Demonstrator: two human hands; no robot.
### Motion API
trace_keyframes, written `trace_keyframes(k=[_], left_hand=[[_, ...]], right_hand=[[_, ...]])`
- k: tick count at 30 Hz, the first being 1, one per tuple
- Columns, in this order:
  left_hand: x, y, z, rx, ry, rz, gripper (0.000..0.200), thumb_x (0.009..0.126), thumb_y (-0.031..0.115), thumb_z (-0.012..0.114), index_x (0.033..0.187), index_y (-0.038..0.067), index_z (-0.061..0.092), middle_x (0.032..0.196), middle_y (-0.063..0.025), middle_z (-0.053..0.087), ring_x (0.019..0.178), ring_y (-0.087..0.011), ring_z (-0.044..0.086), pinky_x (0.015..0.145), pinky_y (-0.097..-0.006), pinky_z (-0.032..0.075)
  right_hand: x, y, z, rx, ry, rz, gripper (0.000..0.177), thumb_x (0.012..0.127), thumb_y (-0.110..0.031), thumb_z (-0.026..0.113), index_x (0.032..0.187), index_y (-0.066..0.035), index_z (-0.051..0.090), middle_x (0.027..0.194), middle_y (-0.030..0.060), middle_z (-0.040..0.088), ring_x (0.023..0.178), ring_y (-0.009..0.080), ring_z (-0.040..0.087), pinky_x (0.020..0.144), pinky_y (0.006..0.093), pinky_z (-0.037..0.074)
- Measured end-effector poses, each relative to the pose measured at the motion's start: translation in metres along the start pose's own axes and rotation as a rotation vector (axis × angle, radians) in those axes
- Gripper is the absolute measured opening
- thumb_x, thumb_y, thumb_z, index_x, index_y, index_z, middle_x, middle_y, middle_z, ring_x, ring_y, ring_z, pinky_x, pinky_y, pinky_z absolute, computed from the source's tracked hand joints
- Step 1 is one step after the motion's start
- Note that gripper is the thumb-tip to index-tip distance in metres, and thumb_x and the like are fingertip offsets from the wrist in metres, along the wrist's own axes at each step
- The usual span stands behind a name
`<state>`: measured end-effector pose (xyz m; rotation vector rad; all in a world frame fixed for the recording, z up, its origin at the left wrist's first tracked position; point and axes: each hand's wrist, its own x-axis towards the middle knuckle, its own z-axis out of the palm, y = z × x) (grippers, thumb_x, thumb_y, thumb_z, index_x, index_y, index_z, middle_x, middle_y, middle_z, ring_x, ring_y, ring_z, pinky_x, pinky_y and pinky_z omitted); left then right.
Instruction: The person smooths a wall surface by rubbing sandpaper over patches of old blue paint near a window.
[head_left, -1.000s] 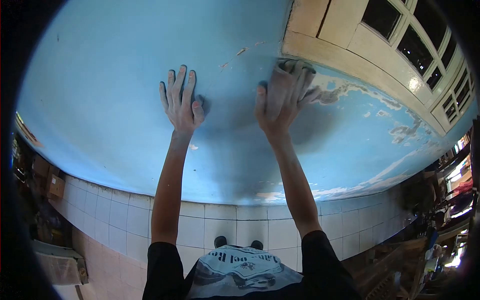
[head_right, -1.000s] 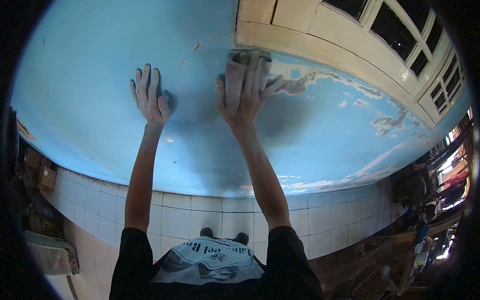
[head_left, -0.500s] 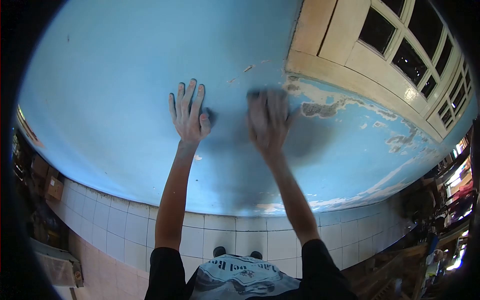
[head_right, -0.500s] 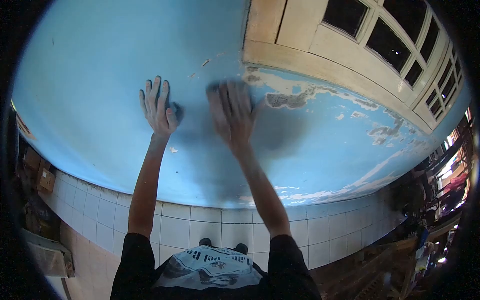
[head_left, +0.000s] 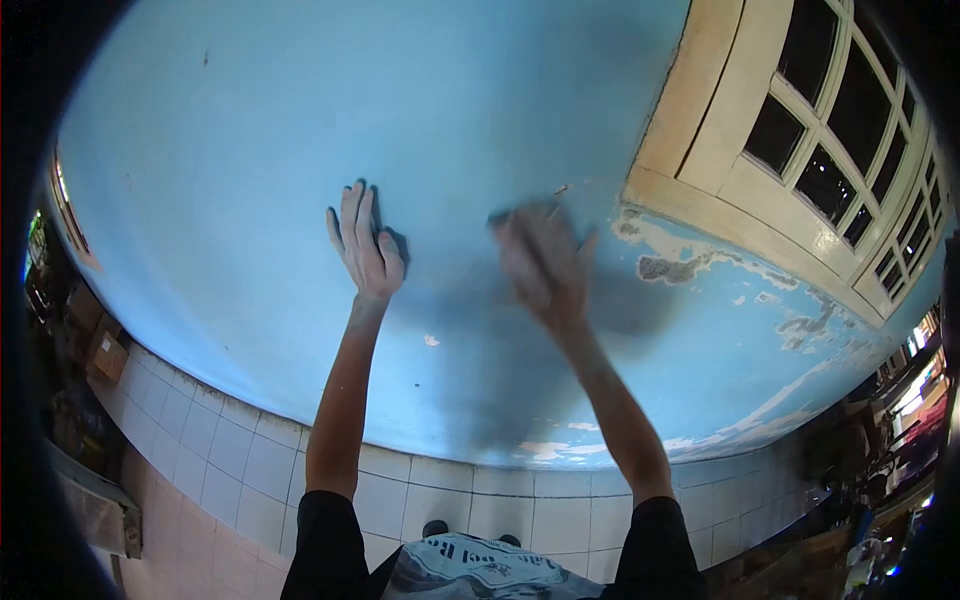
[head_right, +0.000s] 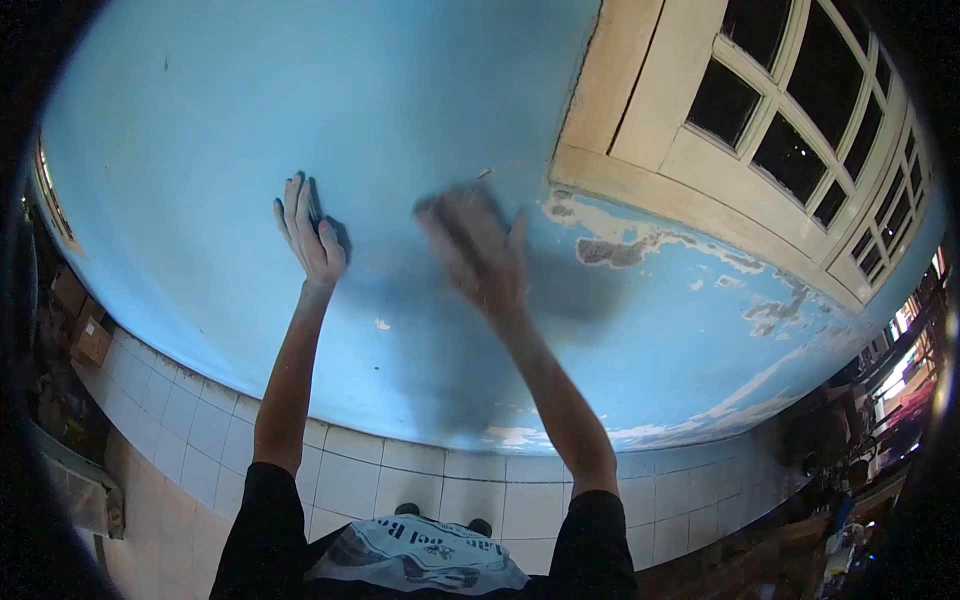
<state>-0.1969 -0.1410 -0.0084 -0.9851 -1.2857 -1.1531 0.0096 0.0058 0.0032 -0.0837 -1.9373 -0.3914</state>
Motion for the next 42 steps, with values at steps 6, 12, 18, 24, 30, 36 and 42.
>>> trace_keyframes(k=[6,12,18,24,30,36,42], left_hand=[[-0.004,0.000,0.001,0.037,-0.036,-0.002,0.048,0.097,0.029,0.024,0.128,0.000,0.047,0.135,-0.0155,0.047,0.131,-0.0346,0.036,0.106,-0.0553,0.016],[-0.007,-0.003,-0.004,0.018,-0.128,-0.034,0.056,0.098,0.035,0.016,0.132,0.000,0.044,0.138,-0.0149,0.043,0.132,-0.0348,0.033,0.108,-0.0542,0.013],[-0.011,-0.005,-0.001,0.022,-0.124,-0.026,0.060,0.098,0.037,0.012,0.132,0.001,0.046,0.137,-0.0148,0.044,0.133,-0.0346,0.033,0.109,-0.0534,0.013],[-0.008,-0.002,-0.002,0.002,-0.080,-0.045,0.054,0.098,0.034,0.015,0.130,0.008,0.050,0.135,-0.0095,0.048,0.131,-0.0314,0.037,0.109,-0.0524,0.015],[-0.009,-0.003,-0.003,0.023,-0.130,-0.020,0.058,0.097,0.035,0.014,0.132,0.002,0.045,0.137,-0.0144,0.044,0.133,-0.0344,0.033,0.109,-0.0534,0.013],[-0.010,-0.004,-0.001,0.034,-0.122,-0.017,0.058,0.097,0.036,0.015,0.132,0.001,0.046,0.137,-0.0144,0.044,0.132,-0.0351,0.033,0.109,-0.0542,0.013],[-0.008,-0.003,-0.005,0.025,-0.144,-0.012,0.056,0.097,0.035,0.017,0.132,0.001,0.046,0.138,-0.0149,0.043,0.132,-0.0356,0.033,0.108,-0.0545,0.014]], right_hand=[[0.088,-0.017,-0.009,-0.186,0.168,-0.002,0.049,0.083,-0.028,0.060,0.130,-0.015,0.050,0.135,0.0077,0.047,0.126,0.0296,0.042,0.099,0.0603,0.025],[-0.037,-0.060,0.038,-0.093,-0.370,-0.169,0.044,0.086,-0.026,0.055,0.129,-0.022,0.051,0.138,-0.0056,0.045,0.128,0.0169,0.039,0.099,0.0517,0.031],[0.124,-0.027,-0.012,-0.243,0.204,0.059,0.046,0.086,-0.027,0.057,0.131,-0.018,0.049,0.138,0.0054,0.045,0.129,0.0265,0.038,0.099,0.0607,0.026],[-0.032,-0.064,0.045,-0.122,-0.117,-0.042,0.040,0.087,-0.021,0.053,0.125,-0.009,0.053,0.135,0.0106,0.048,0.131,0.0303,0.036,0.105,0.0637,0.014],[0.041,-0.034,0.024,-0.194,0.139,0.105,0.053,0.086,-0.028,0.055,0.136,-0.014,0.043,0.141,0.0086,0.041,0.132,0.0301,0.034,0.101,0.0645,0.018],[0.073,-0.042,0.019,-0.205,0.129,0.177,0.052,0.089,-0.027,0.051,0.135,-0.005,0.042,0.143,0.0176,0.035,0.134,0.0416,0.026,0.104,0.0644,0.013],[-0.052,-0.078,0.044,0.094,-0.240,0.052,0.043,0.086,-0.027,0.053,0.129,-0.020,0.052,0.135,0.0019,0.048,0.126,0.0280,0.044,0.101,0.0579,0.026]])
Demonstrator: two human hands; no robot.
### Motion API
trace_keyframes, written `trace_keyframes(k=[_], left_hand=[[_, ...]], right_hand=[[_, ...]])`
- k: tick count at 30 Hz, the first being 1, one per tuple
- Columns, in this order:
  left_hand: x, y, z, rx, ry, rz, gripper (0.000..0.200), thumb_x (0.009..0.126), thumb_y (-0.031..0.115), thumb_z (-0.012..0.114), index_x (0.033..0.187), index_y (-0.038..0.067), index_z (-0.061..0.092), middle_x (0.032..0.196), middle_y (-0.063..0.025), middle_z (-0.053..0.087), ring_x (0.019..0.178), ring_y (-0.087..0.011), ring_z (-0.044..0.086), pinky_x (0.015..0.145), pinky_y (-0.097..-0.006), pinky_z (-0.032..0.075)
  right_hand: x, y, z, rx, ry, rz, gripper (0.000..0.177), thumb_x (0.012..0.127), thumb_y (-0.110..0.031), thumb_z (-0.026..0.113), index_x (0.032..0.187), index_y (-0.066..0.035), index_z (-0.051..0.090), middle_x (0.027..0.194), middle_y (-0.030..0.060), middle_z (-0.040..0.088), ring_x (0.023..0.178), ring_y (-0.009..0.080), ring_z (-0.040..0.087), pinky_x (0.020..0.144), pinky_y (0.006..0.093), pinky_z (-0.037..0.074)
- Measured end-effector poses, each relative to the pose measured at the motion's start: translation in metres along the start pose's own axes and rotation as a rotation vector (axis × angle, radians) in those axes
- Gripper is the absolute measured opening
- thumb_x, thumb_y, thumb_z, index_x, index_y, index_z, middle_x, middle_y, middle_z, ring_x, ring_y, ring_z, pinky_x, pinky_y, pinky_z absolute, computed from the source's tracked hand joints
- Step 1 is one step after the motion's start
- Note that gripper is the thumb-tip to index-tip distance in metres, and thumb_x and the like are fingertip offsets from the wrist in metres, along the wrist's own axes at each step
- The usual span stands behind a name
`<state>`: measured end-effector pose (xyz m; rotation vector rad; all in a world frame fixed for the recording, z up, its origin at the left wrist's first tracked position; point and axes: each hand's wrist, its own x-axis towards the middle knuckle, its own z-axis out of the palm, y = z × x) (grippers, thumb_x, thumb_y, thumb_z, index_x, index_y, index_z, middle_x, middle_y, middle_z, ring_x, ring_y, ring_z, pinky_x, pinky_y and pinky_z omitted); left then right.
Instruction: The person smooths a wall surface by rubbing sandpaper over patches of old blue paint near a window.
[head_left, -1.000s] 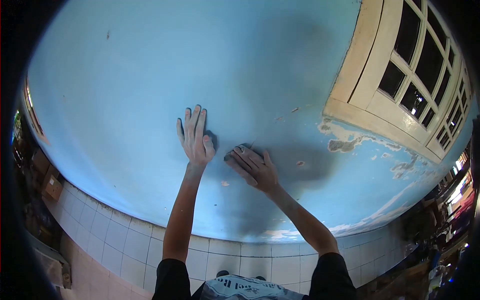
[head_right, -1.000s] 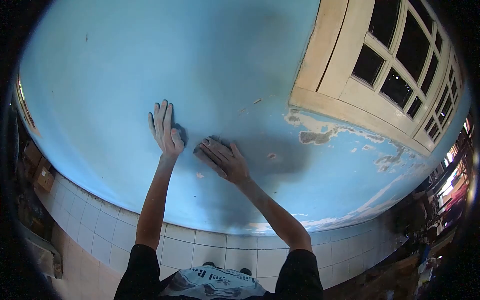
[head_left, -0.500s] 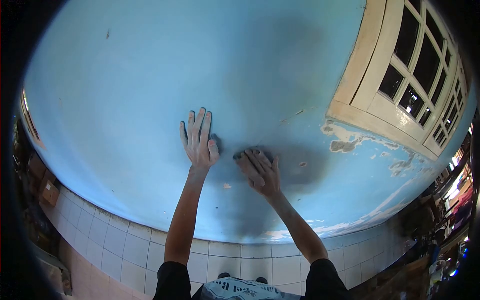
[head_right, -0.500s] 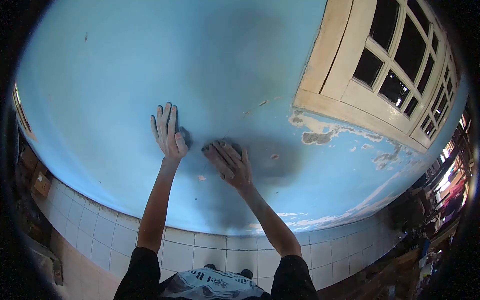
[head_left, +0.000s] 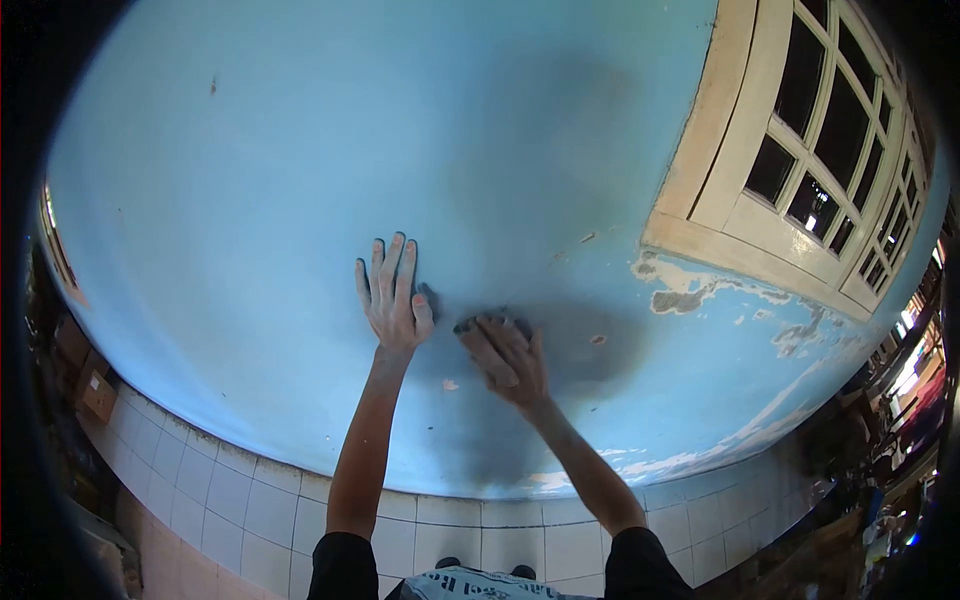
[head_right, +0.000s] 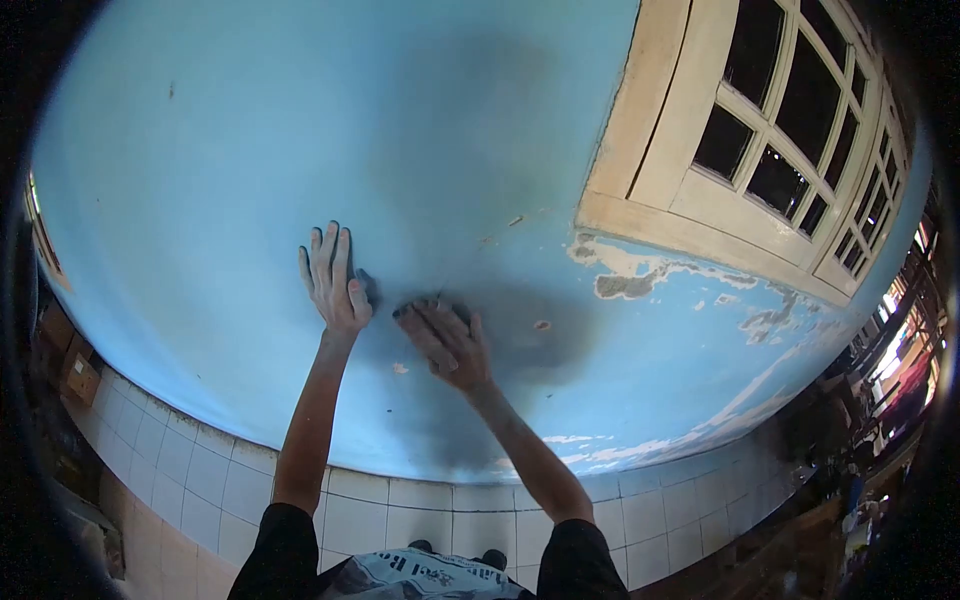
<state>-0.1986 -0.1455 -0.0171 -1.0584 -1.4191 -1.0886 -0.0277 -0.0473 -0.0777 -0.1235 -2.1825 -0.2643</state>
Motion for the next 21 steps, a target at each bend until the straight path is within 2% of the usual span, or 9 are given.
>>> trace_keyframes(k=[2,3,5,8,9,11,13,15,21], left_hand=[[0.001,0.001,0.000,0.007,0.023,-0.008,0.055,0.096,0.034,0.018,0.130,0.004,0.048,0.137,-0.0128,0.045,0.131,-0.0335,0.035,0.108,-0.0538,0.015],[0.001,0.002,0.001,0.014,0.044,-0.019,0.054,0.096,0.033,0.018,0.129,0.006,0.051,0.136,-0.0107,0.047,0.131,-0.0314,0.037,0.108,-0.0531,0.017],[0.000,0.001,0.004,0.026,0.049,-0.017,0.054,0.096,0.034,0.018,0.129,0.006,0.051,0.136,-0.0108,0.047,0.131,-0.0315,0.036,0.108,-0.0531,0.017],[0.000,0.000,0.005,0.027,0.055,-0.011,0.054,0.097,0.034,0.018,0.129,0.006,0.050,0.136,-0.0108,0.047,0.131,-0.0317,0.036,0.108,-0.0533,0.016],[0.000,0.001,0.004,0.017,0.059,-0.014,0.054,0.097,0.034,0.018,0.130,0.006,0.049,0.136,-0.0108,0.046,0.131,-0.0318,0.036,0.108,-0.0535,0.016],[0.002,0.001,0.003,0.014,0.053,-0.004,0.054,0.097,0.034,0.018,0.131,0.006,0.048,0.137,-0.0107,0.046,0.131,-0.0320,0.036,0.108,-0.0536,0.016],[0.001,0.001,0.002,0.015,0.055,0.000,0.053,0.096,0.034,0.019,0.132,0.006,0.047,0.137,-0.0105,0.046,0.131,-0.0322,0.036,0.108,-0.0537,0.017],[0.000,0.000,0.004,0.018,0.059,0.008,0.053,0.096,0.033,0.019,0.133,0.006,0.046,0.137,-0.0103,0.045,0.131,-0.0323,0.036,0.108,-0.0537,0.017],[-0.003,-0.002,0.005,0.036,0.021,0.014,0.056,0.097,0.035,0.018,0.132,0.002,0.045,0.138,-0.0148,0.042,0.133,-0.0348,0.032,0.108,-0.0554,0.015]], right_hand=[[0.049,0.035,-0.032,-0.139,0.123,0.091,0.044,0.086,-0.028,0.054,0.129,-0.018,0.051,0.136,0.0043,0.047,0.126,0.0273,0.044,0.100,0.0613,0.025],[0.097,0.035,-0.066,-0.380,0.045,0.202,0.048,0.085,-0.027,0.052,0.131,-0.014,0.046,0.138,0.0125,0.042,0.127,0.0408,0.036,0.100,0.0650,0.020],[0.150,0.057,-0.108,-0.420,0.423,0.079,0.057,0.088,-0.029,0.050,0.140,-0.013,0.033,0.143,0.0162,0.035,0.131,0.0430,0.030,0.102,0.0659,0.015],[0.154,0.054,-0.101,-0.383,0.548,0.078,0.057,0.089,-0.028,0.050,0.140,-0.009,0.034,0.144,0.0178,0.032,0.133,0.0445,0.026,0.101,0.0674,0.014],[0.137,0.027,-0.093,-0.479,0.305,0.220,0.047,0.088,-0.027,0.052,0.132,-0.008,0.047,0.140,0.0172,0.040,0.132,0.0433,0.028,0.102,0.0664,0.016],[0.053,0.019,-0.023,-0.048,0.215,0.157,0.040,0.085,-0.024,0.056,0.125,-0.016,0.056,0.134,0.0118,0.048,0.132,0.0395,0.032,0.102,0.0656,0.017],[0.005,0.014,-0.002,-0.387,0.172,-0.126,0.039,0.084,-0.021,0.056,0.123,-0.025,0.057,0.131,0.0051,0.052,0.129,0.0358,0.037,0.102,0.0649,0.019],[-0.004,0.020,-0.012,-0.014,0.031,-0.050,0.038,0.085,-0.021,0.053,0.121,-0.030,0.058,0.131,0.0019,0.052,0.127,0.0329,0.040,0.101,0.0631,0.022],[0.142,0.079,-0.127,-0.372,0.463,0.186,0.052,0.090,-0.027,0.050,0.138,-0.013,0.040,0.141,0.0157,0.039,0.132,0.0394,0.032,0.101,0.0685,0.011]])
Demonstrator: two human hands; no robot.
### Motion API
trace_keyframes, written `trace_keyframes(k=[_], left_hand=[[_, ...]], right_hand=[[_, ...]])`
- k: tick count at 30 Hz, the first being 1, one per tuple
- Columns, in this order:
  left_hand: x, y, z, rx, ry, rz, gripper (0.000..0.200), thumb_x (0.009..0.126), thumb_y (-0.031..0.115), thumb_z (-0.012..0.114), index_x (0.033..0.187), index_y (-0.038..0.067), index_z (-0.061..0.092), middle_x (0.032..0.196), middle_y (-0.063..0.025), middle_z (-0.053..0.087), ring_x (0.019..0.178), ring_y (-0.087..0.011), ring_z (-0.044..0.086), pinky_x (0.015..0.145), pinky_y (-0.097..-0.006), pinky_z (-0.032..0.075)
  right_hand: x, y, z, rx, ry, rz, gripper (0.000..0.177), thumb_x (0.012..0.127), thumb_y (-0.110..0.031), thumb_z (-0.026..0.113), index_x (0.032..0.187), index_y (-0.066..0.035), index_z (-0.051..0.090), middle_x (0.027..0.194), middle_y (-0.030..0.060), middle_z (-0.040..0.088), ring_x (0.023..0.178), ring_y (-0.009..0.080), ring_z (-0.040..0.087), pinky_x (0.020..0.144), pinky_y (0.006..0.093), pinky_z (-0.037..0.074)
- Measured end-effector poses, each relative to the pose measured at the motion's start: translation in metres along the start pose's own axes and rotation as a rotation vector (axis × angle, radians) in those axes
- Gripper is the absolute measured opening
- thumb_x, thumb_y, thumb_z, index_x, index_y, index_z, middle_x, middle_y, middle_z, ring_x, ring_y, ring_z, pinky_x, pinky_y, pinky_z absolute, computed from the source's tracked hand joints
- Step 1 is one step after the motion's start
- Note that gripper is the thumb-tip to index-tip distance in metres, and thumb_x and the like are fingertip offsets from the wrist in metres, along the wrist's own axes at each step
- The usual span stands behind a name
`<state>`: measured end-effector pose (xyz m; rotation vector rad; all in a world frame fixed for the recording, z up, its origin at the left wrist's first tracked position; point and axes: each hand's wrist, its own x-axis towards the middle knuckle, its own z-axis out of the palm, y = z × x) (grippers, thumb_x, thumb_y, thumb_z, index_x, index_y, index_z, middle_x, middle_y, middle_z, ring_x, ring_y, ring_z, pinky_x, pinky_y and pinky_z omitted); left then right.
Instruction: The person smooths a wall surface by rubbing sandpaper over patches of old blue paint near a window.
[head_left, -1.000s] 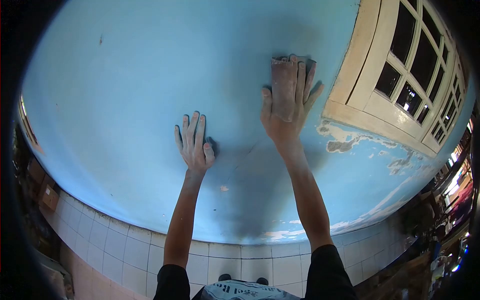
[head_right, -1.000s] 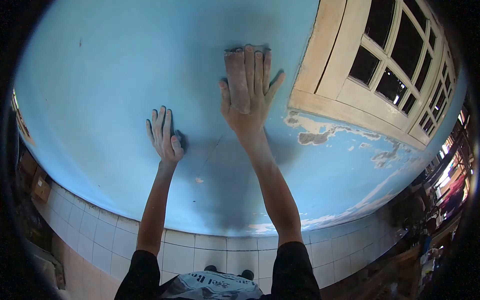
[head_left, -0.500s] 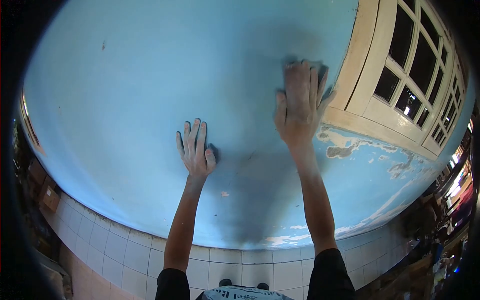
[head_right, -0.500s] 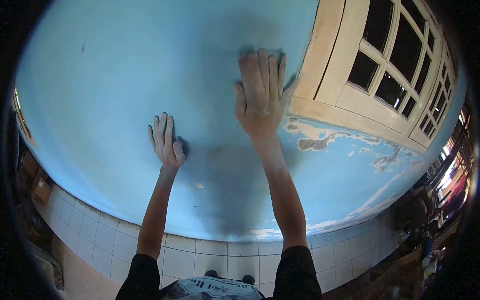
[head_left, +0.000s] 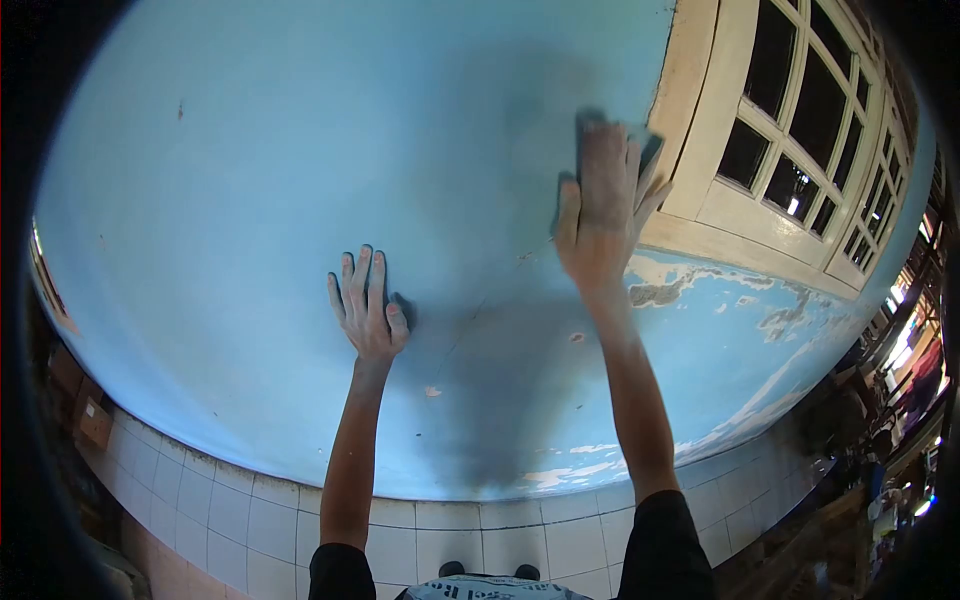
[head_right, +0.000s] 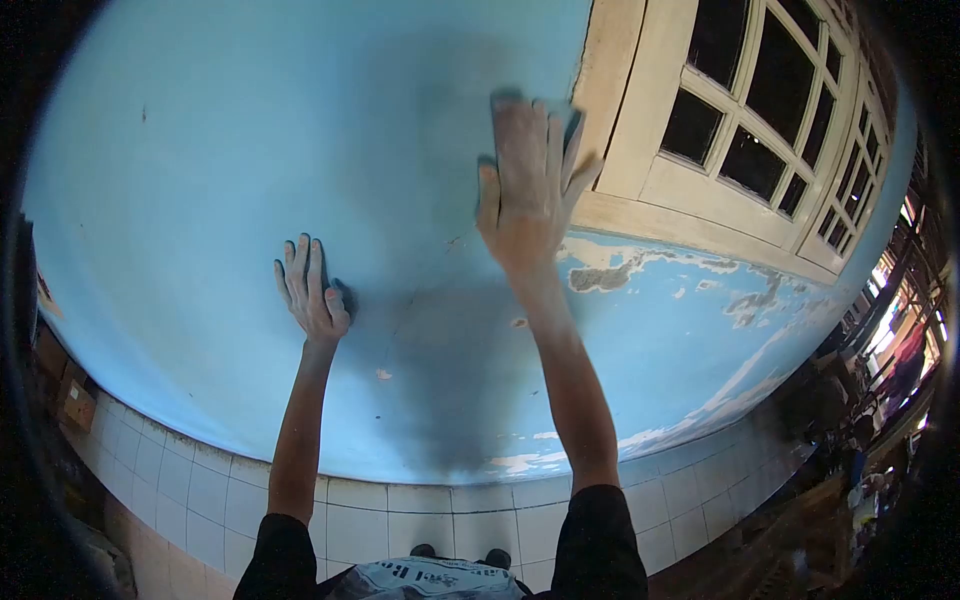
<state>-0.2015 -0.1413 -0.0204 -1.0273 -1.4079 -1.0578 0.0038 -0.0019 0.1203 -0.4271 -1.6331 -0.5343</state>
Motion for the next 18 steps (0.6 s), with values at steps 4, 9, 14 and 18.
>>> trace_keyframes(k=[4,9,14,18], left_hand=[[0.002,0.000,0.002,0.010,0.008,0.006,0.055,0.097,0.034,0.018,0.132,0.002,0.045,0.139,-0.0143,0.042,0.133,-0.0346,0.032,0.108,-0.0553,0.015],[0.003,0.003,0.000,0.009,0.047,-0.013,0.050,0.096,0.031,0.023,0.131,0.006,0.049,0.136,-0.0104,0.047,0.130,-0.0326,0.037,0.107,-0.0549,0.020],[0.005,0.004,-0.002,0.014,0.044,-0.007,0.050,0.096,0.031,0.024,0.130,0.005,0.049,0.135,-0.0112,0.047,0.129,-0.0332,0.038,0.106,-0.0550,0.021],[0.005,0.004,-0.001,0.020,0.058,0.007,0.049,0.095,0.028,0.025,0.130,0.005,0.049,0.135,-0.0122,0.047,0.129,-0.0340,0.039,0.106,-0.0551,0.021]], right_hand=[[-0.044,-0.015,-0.002,0.007,-0.138,0.014,0.054,0.088,-0.025,0.050,0.137,-0.007,0.039,0.145,0.0169,0.032,0.134,0.0425,0.026,0.102,0.0677,0.010],[-0.237,-0.032,0.002,0.105,-0.482,-0.262,0.044,0.084,-0.021,0.053,0.128,-0.020,0.051,0.137,0.0055,0.045,0.131,0.0303,0.034,0.101,0.0626,0.019],[-0.115,-0.020,0.003,0.118,-0.295,-0.033,0.051,0.082,-0.016,0.057,0.132,-0.017,0.047,0.139,0.0122,0.043,0.129,0.0350,0.038,0.100,0.0665,0.017],[-0.021,-0.028,0.007,0.098,-0.037,-0.047,0.051,0.086,-0.024,0.052,0.136,-0.012,0.043,0.143,0.0149,0.035,0.134,0.0413,0.026,0.103,0.0671,0.009]])
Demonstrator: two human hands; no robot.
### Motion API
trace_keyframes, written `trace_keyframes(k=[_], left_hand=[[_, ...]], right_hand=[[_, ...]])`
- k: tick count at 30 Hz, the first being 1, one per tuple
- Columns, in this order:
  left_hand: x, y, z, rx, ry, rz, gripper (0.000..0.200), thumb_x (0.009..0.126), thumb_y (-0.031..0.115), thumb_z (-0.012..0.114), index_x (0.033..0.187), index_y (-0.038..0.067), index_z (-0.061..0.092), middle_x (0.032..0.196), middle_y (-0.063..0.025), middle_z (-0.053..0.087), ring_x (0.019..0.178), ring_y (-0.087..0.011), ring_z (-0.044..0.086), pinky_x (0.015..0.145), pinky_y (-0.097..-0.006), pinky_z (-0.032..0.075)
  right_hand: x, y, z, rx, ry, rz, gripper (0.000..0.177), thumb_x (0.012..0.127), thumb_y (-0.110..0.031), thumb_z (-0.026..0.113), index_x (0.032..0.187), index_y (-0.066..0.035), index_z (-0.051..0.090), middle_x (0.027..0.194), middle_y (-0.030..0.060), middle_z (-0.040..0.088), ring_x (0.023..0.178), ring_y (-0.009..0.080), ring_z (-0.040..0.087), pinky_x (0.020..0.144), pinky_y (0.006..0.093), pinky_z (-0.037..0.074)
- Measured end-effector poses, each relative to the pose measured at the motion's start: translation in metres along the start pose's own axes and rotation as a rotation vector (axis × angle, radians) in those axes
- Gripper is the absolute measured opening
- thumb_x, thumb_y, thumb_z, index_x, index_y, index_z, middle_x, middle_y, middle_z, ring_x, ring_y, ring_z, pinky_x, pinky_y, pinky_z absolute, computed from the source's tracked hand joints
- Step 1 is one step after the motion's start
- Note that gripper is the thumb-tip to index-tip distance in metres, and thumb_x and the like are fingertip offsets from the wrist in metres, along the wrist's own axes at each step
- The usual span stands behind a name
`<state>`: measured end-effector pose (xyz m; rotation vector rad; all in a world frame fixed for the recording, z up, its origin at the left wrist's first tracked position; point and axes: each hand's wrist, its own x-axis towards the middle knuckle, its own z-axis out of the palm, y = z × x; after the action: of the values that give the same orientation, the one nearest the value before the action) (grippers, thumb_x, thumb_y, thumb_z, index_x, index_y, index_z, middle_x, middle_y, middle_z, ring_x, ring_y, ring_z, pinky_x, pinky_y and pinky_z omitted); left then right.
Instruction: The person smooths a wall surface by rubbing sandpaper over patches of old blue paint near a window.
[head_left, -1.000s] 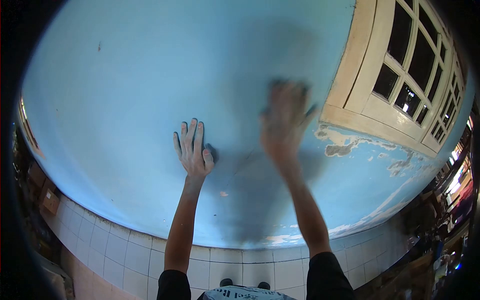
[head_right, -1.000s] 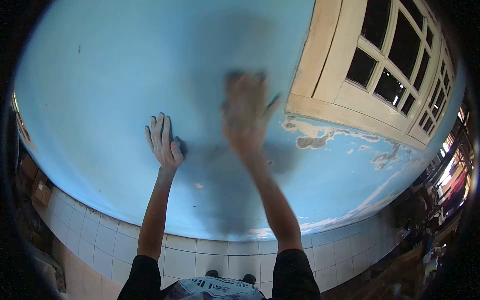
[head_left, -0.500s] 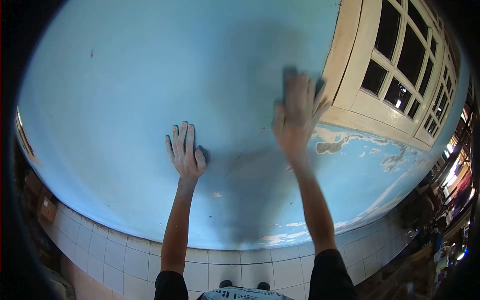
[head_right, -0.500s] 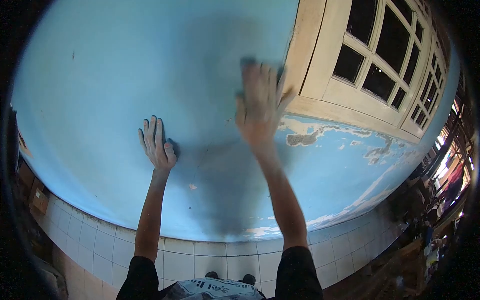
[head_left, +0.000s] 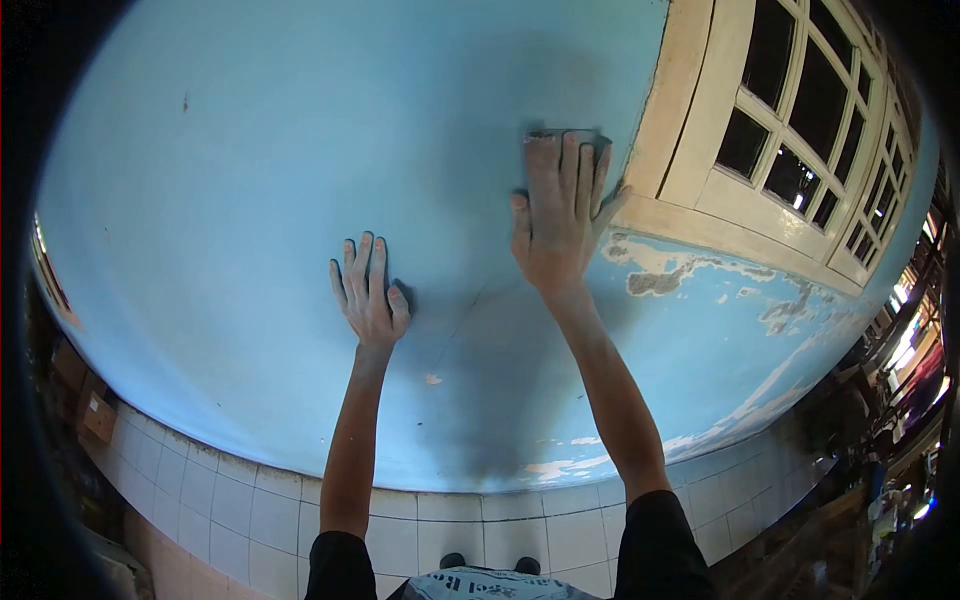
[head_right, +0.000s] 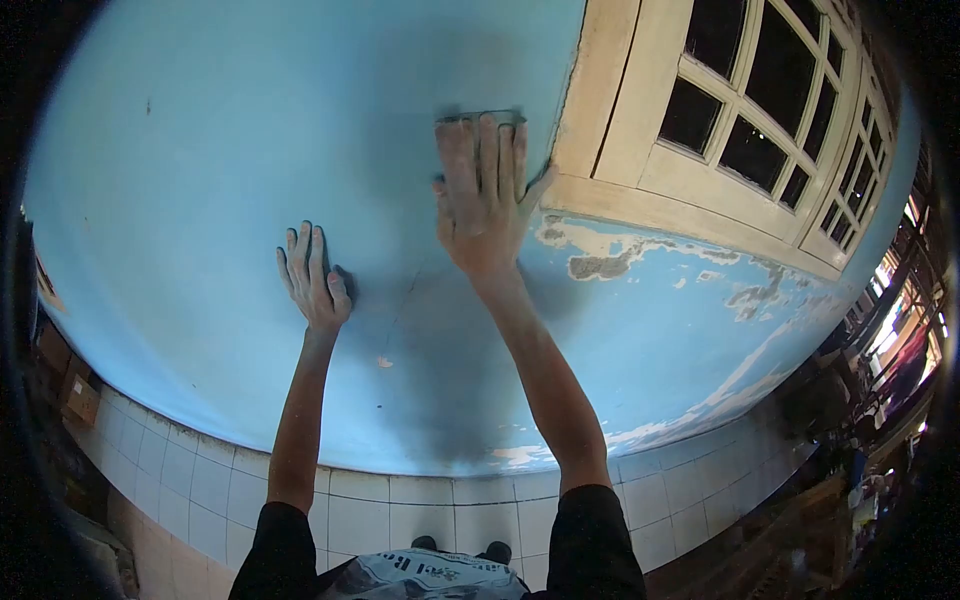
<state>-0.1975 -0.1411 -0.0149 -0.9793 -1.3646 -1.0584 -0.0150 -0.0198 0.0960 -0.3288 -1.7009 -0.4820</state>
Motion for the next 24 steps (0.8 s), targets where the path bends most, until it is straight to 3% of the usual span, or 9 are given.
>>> trace_keyframes(k=[3,5,8,10,12,16,19,21,24], left_hand=[[0.000,0.001,0.000,-0.001,0.005,0.009,0.049,0.094,0.027,0.026,0.131,0.004,0.048,0.136,-0.0125,0.046,0.129,-0.0345,0.038,0.106,-0.0552,0.021],[0.001,0.001,-0.001,-0.009,-0.010,0.006,0.049,0.093,0.026,0.027,0.132,0.004,0.047,0.136,-0.0126,0.046,0.129,-0.0347,0.038,0.106,-0.0555,0.020],[0.002,0.001,-0.001,-0.014,-0.031,-0.008,0.049,0.093,0.026,0.028,0.133,0.004,0.045,0.138,-0.0129,0.044,0.130,-0.0352,0.036,0.107,-0.0560,0.019],[-0.002,0.001,-0.005,-0.015,-0.047,-0.008,0.049,0.093,0.025,0.029,0.133,0.004,0.044,0.139,-0.0131,0.042,0.131,-0.0355,0.035,0.107,-0.0564,0.018],[0.001,0.003,-0.006,-0.055,-0.071,-0.017,0.050,0.092,0.024,0.029,0.135,0.004,0.042,0.140,-0.0132,0.041,0.132,-0.0361,0.032,0.107,-0.0571,0.017],[0.000,0.005,-0.004,-0.028,-0.072,-0.026,0.050,0.091,0.024,0.029,0.135,0.003,0.041,0.140,-0.0139,0.040,0.133,-0.0364,0.031,0.107,-0.0572,0.016],[-0.004,0.002,-0.001,0.005,-0.066,-0.009,0.050,0.092,0.023,0.028,0.135,0.003,0.041,0.141,-0.0142,0.039,0.133,-0.0364,0.031,0.107,-0.0572,0.015],[-0.002,0.003,0.000,0.001,-0.046,-0.017,0.050,0.092,0.023,0.028,0.135,0.002,0.042,0.141,-0.0145,0.039,0.133,-0.0362,0.031,0.107,-0.0568,0.015],[-0.002,0.003,-0.001,0.011,-0.048,-0.003,0.050,0.092,0.023,0.028,0.134,0.001,0.042,0.141,-0.0145,0.040,0.133,-0.0362,0.031,0.108,-0.0562,0.016]], right_hand=[[-0.062,-0.016,0.018,0.043,-0.070,-0.010,0.050,0.087,-0.022,0.052,0.136,-0.014,0.043,0.141,0.0151,0.039,0.135,0.0401,0.026,0.103,0.0679,0.009],[-0.137,-0.033,0.022,0.001,-0.146,-0.169,0.053,0.085,-0.018,0.056,0.136,-0.022,0.043,0.139,0.0032,0.045,0.131,0.0277,0.036,0.100,0.0616,0.022],[-0.201,-0.053,0.012,0.015,-0.330,-0.184,0.050,0.086,-0.018,0.054,0.134,-0.028,0.045,0.138,-0.0038,0.046,0.128,0.0226,0.039,0.102,0.0577,0.022],[-0.209,-0.053,0.005,0.321,-0.474,0.047,0.050,0.085,-0.017,0.056,0.132,-0.031,0.047,0.136,-0.0049,0.048,0.125,0.0198,0.041,0.103,0.0563,0.022],[-0.163,-0.036,0.001,0.248,-0.333,-0.199,0.053,0.083,-0.016,0.058,0.133,-0.029,0.046,0.134,-0.0039,0.049,0.126,0.0195,0.041,0.104,0.0552,0.020],[-0.011,-0.024,-0.024,0.124,-0.146,0.017,0.051,0.080,-0.019,0.062,0.130,-0.026,0.051,0.131,0.0018,0.051,0.129,0.0236,0.039,0.099,0.0601,0.025],[0.008,-0.024,-0.012,0.012,0.013,-0.010,0.052,0.081,-0.020,0.062,0.131,-0.025,0.049,0.133,0.0031,0.049,0.129,0.0250,0.039,0.097,0.0622,0.027],[-0.057,-0.026,0.013,0.147,0.004,-0.162,0.055,0.081,-0.016,0.060,0.134,-0.024,0.045,0.136,0.0029,0.046,0.128,0.0237,0.039,0.098,0.0594,0.029],[-0.181,-0.041,0.010,0.161,-0.369,-0.351,0.050,0.084,-0.015,0.055,0.132,-0.026,0.048,0.138,-0.0015,0.044,0.127,0.0212,0.040,0.098,0.0539,0.033]])
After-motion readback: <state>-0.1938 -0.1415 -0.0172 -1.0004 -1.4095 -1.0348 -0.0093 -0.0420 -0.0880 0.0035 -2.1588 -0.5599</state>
